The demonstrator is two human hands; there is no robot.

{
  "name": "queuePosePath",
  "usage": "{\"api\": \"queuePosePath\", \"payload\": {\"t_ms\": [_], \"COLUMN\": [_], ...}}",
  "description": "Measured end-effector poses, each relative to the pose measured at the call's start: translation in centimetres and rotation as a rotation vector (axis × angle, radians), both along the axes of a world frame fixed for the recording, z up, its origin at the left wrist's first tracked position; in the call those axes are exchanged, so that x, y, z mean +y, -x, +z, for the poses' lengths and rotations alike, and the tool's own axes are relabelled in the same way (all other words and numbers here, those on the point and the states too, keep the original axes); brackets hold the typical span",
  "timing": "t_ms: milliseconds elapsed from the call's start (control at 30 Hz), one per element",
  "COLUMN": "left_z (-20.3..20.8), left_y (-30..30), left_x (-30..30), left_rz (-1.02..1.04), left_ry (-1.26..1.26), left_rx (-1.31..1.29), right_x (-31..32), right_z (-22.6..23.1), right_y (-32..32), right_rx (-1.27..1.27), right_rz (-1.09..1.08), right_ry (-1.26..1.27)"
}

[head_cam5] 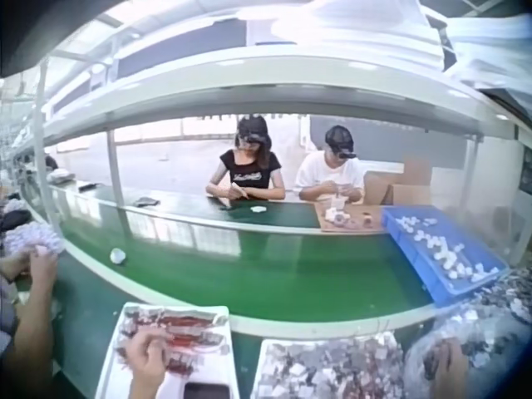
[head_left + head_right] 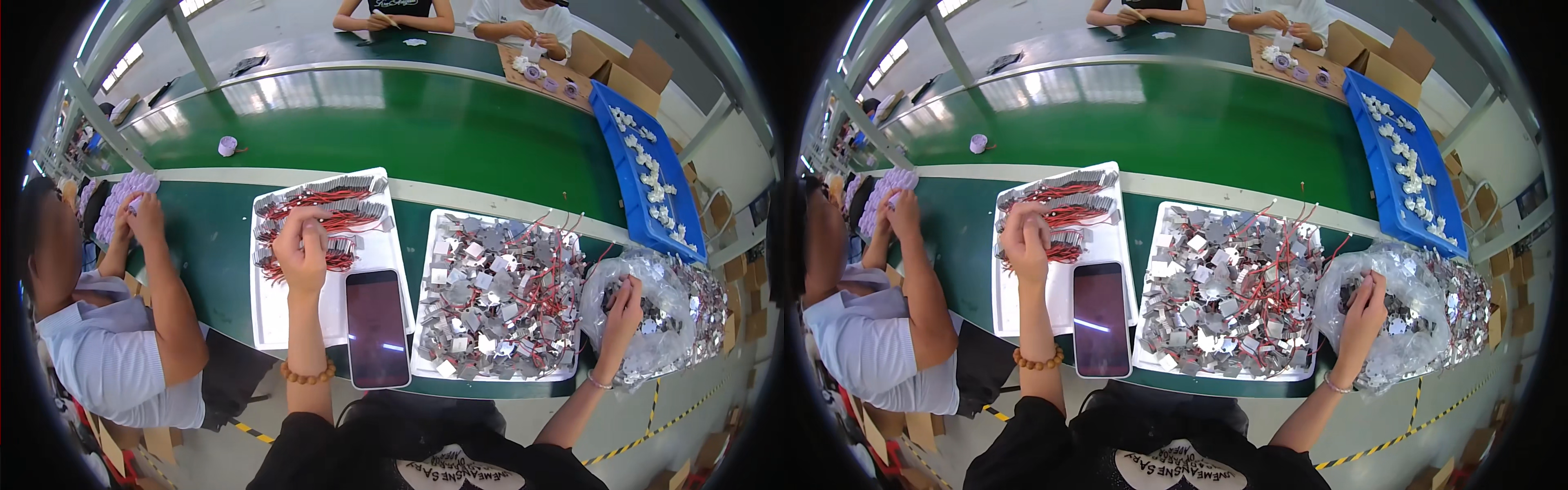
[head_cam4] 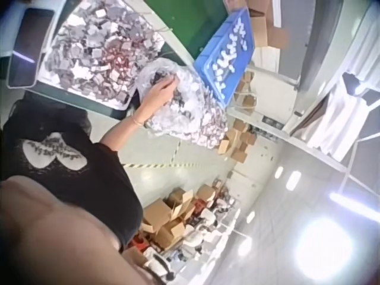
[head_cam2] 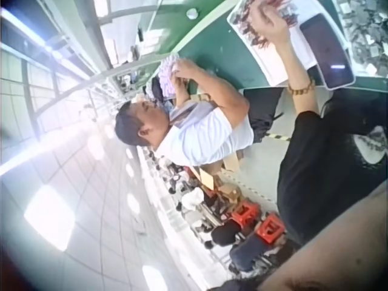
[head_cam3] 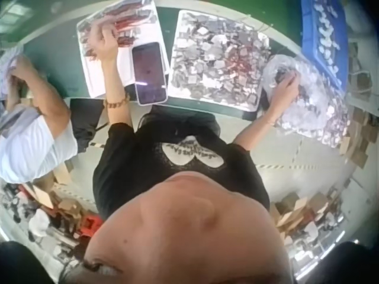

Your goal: Assembling electronic components by inserting small circuit boards with wires into plastic shells.

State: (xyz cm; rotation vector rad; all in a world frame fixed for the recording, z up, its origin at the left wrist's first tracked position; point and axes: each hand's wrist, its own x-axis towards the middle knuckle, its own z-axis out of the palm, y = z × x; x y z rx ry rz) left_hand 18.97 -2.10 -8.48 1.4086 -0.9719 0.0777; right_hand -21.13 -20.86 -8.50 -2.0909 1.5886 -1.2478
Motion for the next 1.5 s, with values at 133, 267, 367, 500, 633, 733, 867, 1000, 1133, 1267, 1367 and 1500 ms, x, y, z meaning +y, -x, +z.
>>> {"api": "queuePosePath", "payload": {"t_ms": [133, 267, 367, 500, 633, 733, 867, 1000, 1133, 1267, 1367, 1500], "left_z": [1.3, -0.8, -5.7, -9.5, -8.9, -7.3, -7.8, -6.4, -2.6, 3.8, 6.4, 7.4], "left_y": [-4.3, -19.6, -31.1, -39.3, -38.1, -38.2, -40.5, -37.2, -26.8, -12.7, -4.0, 3.1], "left_x": [0.3, 2.7, 3.3, 3.5, -1.3, -1.9, -0.8, -1.6, -3.8, -1.4, 0.6, 3.1], "left_rz": [0.237, 0.496, 0.636, 0.788, 0.784, 0.866, 0.764, 0.522, 0.063, -0.299, -0.498, -0.653], "left_ry": [-0.318, -0.811, -0.863, -0.553, -0.553, -0.765, -0.536, -0.139, 0.021, -0.121, -0.168, -0.242], "left_rx": [-0.139, -0.383, -0.405, -0.401, -0.299, -0.245, -0.287, -0.132, 0.115, 0.189, 0.246, 0.327], "right_x": [-0.3, 0.0, -0.1, -0.9, -0.7, -1.6, -1.6, -1.2, -0.7, -0.3, -0.2, 3.2], "right_z": [-0.4, -0.4, -0.3, -2.0, -2.4, -3.6, -3.2, -2.4, -1.6, -0.9, -0.4, 4.4], "right_y": [0.8, 0.9, 0.3, 0.7, 1.5, 3.1, 2.0, 0.7, 0.2, 0.0, 2.4, 0.6], "right_rx": [0.029, 0.149, 0.129, 0.149, 0.268, 0.277, 0.286, 0.258, 0.268, 0.224, -0.024, -0.184], "right_rz": [-0.015, -0.070, -0.056, -0.048, -0.157, -0.155, -0.190, -0.161, -0.122, -0.073, -0.235, -0.135], "right_ry": [0.002, -0.037, -0.033, 0.045, 0.067, 0.110, 0.047, 0.067, 0.077, 0.167, 0.203, 0.288]}}
